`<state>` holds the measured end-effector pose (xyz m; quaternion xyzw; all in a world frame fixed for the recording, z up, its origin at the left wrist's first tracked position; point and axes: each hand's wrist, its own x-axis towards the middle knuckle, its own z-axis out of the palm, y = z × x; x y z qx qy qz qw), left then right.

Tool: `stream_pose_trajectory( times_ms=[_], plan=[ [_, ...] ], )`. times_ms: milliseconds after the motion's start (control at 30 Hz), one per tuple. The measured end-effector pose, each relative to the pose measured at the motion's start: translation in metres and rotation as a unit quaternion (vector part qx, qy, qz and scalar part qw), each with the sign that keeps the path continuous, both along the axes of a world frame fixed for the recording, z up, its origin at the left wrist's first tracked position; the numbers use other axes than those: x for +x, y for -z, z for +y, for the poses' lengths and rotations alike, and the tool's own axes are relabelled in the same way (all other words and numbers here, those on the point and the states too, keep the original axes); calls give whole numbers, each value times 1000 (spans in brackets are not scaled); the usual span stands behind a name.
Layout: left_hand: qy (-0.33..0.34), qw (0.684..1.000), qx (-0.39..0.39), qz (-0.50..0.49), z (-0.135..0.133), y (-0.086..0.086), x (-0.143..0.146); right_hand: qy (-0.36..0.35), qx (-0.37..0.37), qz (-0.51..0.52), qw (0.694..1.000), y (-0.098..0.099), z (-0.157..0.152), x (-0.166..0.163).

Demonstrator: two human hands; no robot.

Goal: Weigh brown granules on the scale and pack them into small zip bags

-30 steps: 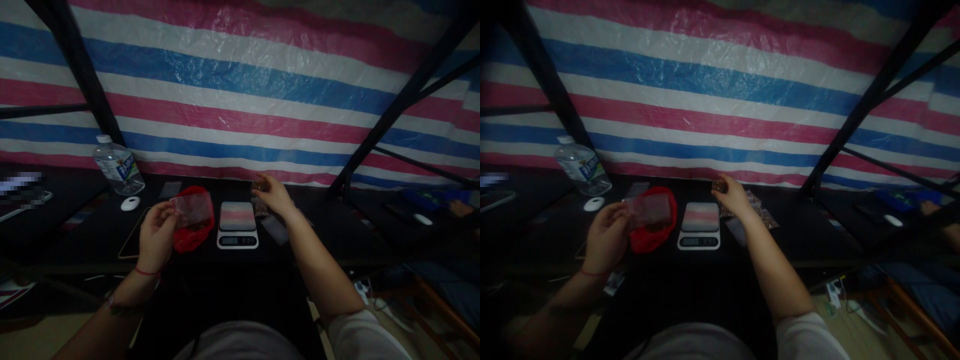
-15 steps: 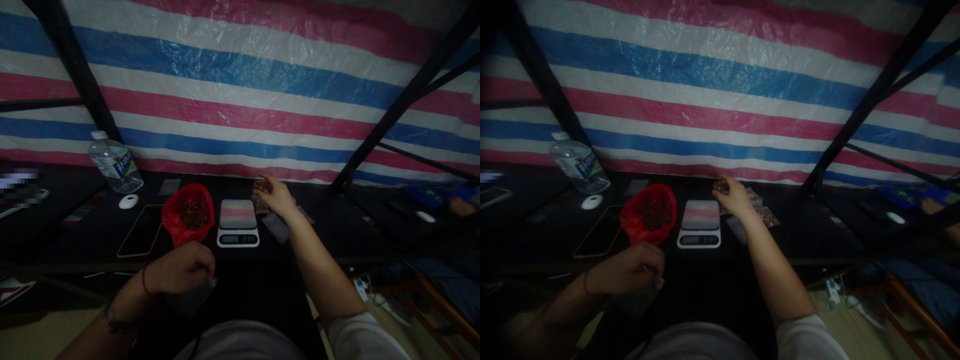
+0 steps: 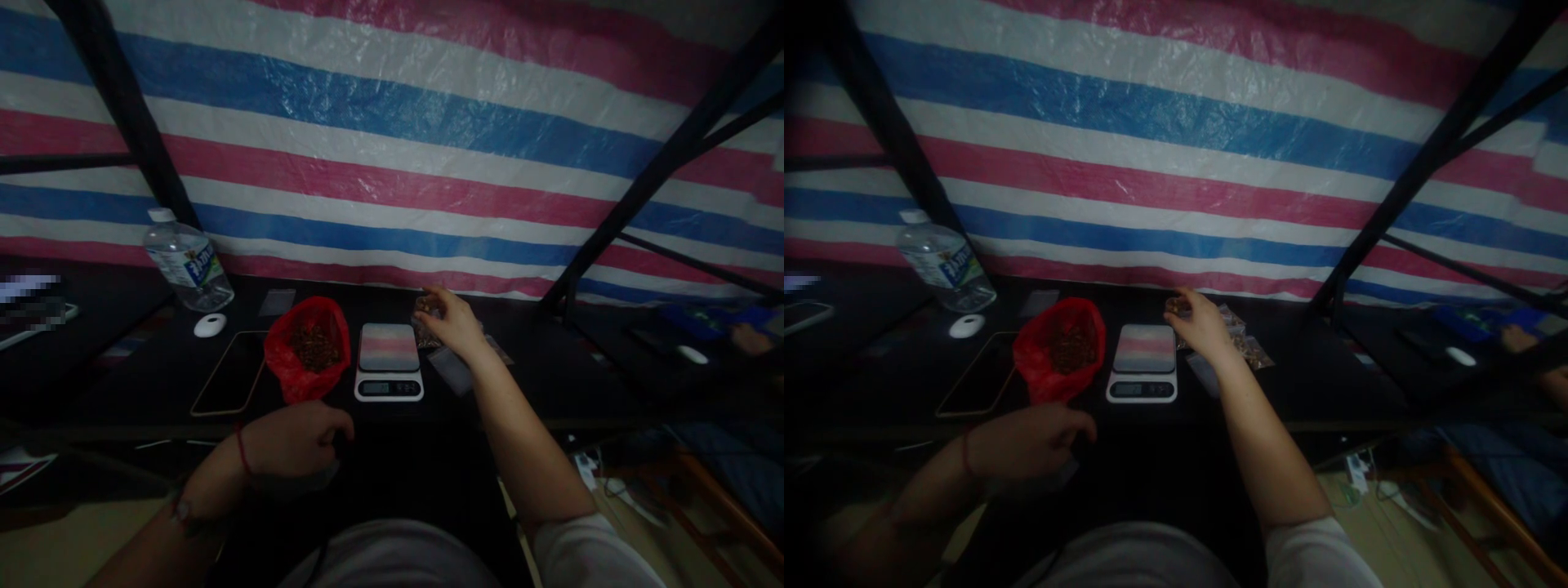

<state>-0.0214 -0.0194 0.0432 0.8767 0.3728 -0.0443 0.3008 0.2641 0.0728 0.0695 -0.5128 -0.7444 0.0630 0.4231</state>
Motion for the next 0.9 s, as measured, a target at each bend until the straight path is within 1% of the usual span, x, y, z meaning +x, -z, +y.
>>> stream_pose_trajectory(
  times_ms=[300,467,533,600,700,800,867,900],
  plan=[
    [15,1000,-5,16,0,-2,-2,-12,-8,-6,1000,3,2,-8],
    [16,1000,-2,19,1,1,-3,-12,-13,4,1000,3,4,-7],
    [16,1000,-4,23,1,3,-3,-16,-20,15,1000,8,6,-9],
    [17,1000,-8,24,2,3,-4,-28,-34,28,999,18,9,-14],
    [13,1000,-8,23,1,3,-4,-37,-54,24,998,46,14,-26],
    [12,1000,-14,20,1,2,-4,-38,-60,-32,997,74,17,-39],
    [16,1000,-14,21,1,1,-3,-39,-63,-65,995,86,17,-43],
    [18,1000,-11,22,1,0,-3,-41,-63,-75,994,89,16,-43]
  ],
)
